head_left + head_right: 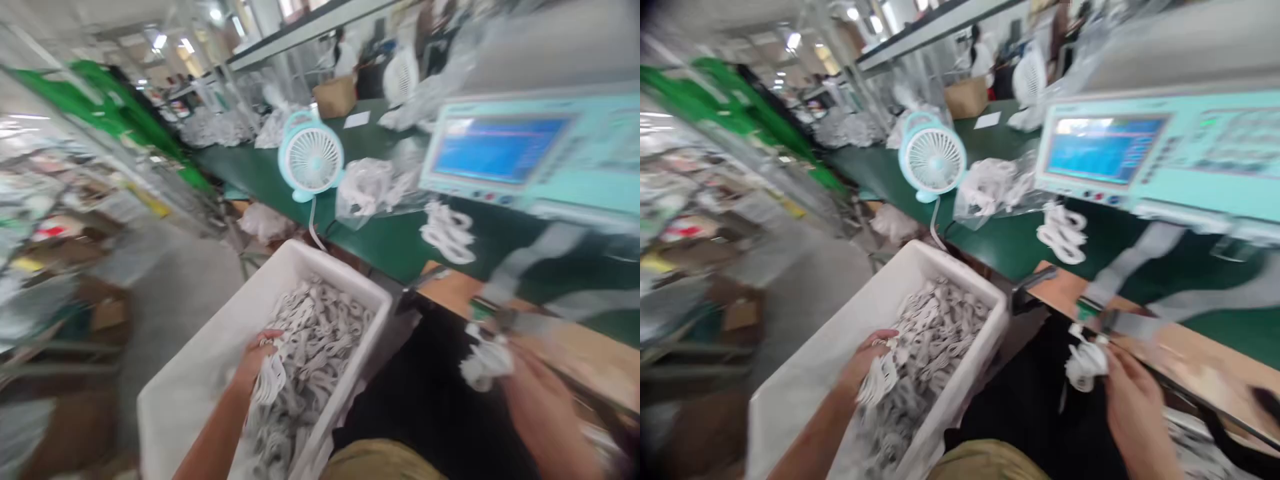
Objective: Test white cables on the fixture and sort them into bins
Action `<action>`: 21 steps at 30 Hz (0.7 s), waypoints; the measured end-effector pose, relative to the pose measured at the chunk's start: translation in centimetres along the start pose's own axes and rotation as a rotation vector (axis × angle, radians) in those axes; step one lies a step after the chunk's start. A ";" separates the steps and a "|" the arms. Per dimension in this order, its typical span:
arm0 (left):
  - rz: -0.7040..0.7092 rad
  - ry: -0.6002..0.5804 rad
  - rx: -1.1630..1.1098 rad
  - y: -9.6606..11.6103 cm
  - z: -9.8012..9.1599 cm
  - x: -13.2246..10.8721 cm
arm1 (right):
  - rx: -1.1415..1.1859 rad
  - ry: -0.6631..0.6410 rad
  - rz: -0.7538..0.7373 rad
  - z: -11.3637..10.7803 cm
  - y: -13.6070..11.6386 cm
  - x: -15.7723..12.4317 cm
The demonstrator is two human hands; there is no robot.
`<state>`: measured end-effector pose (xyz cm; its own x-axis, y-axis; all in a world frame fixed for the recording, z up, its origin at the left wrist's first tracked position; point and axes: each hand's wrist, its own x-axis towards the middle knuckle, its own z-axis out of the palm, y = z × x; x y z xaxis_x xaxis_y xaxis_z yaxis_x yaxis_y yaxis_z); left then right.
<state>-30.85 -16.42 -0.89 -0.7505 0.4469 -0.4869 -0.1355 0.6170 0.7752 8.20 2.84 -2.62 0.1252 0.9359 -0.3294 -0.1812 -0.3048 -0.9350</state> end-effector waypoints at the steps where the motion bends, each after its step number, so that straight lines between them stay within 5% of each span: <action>1: 0.030 -0.193 -0.078 1.9 2.1 -0.6 | 0.044 0.007 0.023 -0.4 -0.4 0.1; 3: 0.078 -0.530 -0.136 5.4 7.6 -2.5 | 0.124 -0.023 0.064 -0.7 -0.7 0.2; 5: 0.137 -0.724 -0.064 7.8 14.0 -5.0 | 0.148 -0.060 0.059 -0.4 -0.8 0.3; 8: 0.284 -0.889 -0.027 9.6 22.9 -8.3 | 0.139 -0.086 0.042 -0.1 -0.8 0.2; 11: 0.319 -0.999 -0.088 10.1 28.7 -9.8 | 0.142 -0.090 0.041 -0.1 -0.9 0.1; 15: 0.258 -0.964 -0.201 9.9 31.1 -10.5 | 0.119 -0.070 -0.002 0.2 -1.2 0.0; 21: 0.196 -0.958 -0.273 7.7 29.2 -13.2 | 0.082 -0.093 0.011 0.1 -1.7 -2.9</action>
<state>-3.10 1.39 -0.30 0.0427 0.9295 -0.3664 -0.2987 0.3618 0.8831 8.00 0.64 -0.06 0.0322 0.9462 -0.3221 -0.2621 -0.3029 -0.9163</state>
